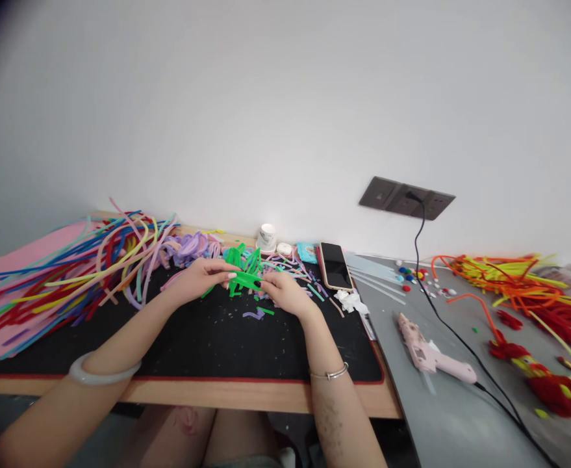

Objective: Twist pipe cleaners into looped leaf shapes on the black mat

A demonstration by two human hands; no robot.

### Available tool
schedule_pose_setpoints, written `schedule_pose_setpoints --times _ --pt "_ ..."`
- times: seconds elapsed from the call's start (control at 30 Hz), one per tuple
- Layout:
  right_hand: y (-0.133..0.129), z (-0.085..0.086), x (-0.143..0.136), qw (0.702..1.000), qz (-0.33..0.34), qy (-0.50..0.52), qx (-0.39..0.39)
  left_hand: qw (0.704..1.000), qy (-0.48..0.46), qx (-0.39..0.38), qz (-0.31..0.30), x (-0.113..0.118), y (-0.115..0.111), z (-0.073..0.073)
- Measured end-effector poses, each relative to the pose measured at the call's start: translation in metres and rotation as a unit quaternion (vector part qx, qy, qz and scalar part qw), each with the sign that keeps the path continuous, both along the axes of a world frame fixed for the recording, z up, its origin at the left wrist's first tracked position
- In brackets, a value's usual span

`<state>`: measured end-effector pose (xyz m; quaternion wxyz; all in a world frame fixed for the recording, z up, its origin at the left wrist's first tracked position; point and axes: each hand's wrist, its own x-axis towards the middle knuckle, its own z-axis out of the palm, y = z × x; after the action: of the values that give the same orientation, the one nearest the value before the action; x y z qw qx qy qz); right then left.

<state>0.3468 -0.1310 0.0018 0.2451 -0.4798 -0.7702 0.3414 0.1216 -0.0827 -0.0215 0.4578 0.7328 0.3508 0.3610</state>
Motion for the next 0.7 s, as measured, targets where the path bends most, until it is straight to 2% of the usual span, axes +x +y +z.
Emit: schedule_pose_setpoints --times 0.17,0.4,0.7 --pt "0.0 -0.003 -0.002 1.0 0.004 -0.008 -0.003 1.0 0.013 -0.002 -0.013 0.002 -0.005 0.005" --pt "-0.002 -0.002 -0.007 0.999 0.047 -0.024 -0.002 0.986 0.111 0.052 -0.109 0.006 -0.014 0.006" --pt "-0.006 0.004 -0.007 0.996 0.078 -0.036 -0.031 0.979 0.137 0.013 -0.15 0.009 -0.018 0.005"
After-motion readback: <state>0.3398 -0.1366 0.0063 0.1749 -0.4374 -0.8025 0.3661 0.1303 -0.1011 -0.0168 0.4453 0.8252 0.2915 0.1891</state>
